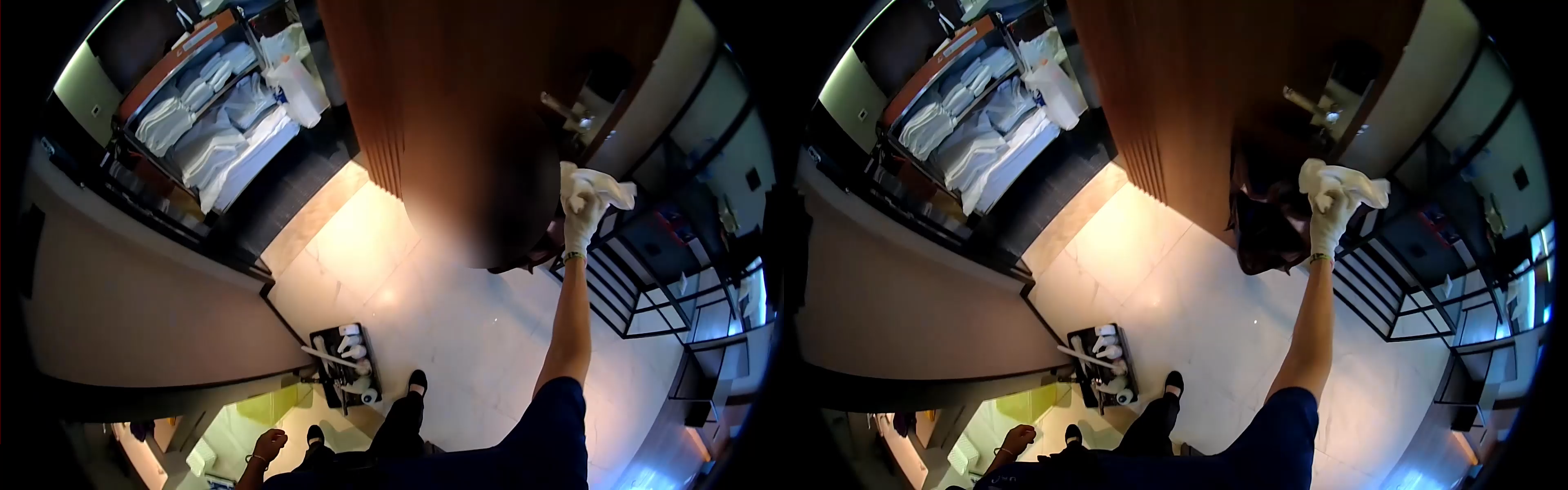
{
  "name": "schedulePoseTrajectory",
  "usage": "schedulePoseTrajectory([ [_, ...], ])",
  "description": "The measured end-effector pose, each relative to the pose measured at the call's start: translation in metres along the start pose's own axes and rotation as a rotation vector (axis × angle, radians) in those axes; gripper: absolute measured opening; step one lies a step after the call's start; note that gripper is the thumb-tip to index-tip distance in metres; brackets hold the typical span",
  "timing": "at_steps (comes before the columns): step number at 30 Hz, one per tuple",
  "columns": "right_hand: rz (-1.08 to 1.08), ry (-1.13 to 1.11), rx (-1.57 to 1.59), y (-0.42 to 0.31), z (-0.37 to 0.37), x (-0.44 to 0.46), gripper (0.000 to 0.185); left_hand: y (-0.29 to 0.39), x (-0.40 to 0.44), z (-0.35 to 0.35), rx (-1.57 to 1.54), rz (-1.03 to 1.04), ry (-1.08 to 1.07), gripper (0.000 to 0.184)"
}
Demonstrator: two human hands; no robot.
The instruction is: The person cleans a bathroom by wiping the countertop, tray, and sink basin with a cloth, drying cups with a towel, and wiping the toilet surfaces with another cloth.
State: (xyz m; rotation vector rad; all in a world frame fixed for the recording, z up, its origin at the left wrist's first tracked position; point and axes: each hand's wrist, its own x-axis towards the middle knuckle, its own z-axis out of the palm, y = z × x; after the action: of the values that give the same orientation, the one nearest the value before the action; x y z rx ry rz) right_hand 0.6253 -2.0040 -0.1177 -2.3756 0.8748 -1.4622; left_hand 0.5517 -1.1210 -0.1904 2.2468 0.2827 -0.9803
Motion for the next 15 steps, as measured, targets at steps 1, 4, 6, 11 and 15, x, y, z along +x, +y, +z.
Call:
schedulePoseTrajectory([
  [1,0.007,-0.186,-0.087,0.004,0.011,-0.007,0.032,0.002,-0.015,0.000,0.002,-0.034,0.005,0.033],
  [4,-0.012,-0.629,-0.486,0.045,0.036,-0.019,0.028,0.005,-0.056,0.004,-0.107,-0.293,0.033,0.029],
  [6,-0.121,-1.060,-0.949,0.060,0.055,-0.014,0.035,-0.026,-0.055,-0.002,-0.017,-0.318,-0.008,0.029],
  [11,-0.588,-1.116,-0.879,0.162,0.101,0.010,0.040,-0.156,-0.053,0.014,-0.186,-0.218,0.011,0.029],
  [15,-0.251,-0.923,-0.321,0.130,0.091,-0.015,0.043,-0.109,-0.126,-0.014,0.103,-0.684,0.573,0.039],
])
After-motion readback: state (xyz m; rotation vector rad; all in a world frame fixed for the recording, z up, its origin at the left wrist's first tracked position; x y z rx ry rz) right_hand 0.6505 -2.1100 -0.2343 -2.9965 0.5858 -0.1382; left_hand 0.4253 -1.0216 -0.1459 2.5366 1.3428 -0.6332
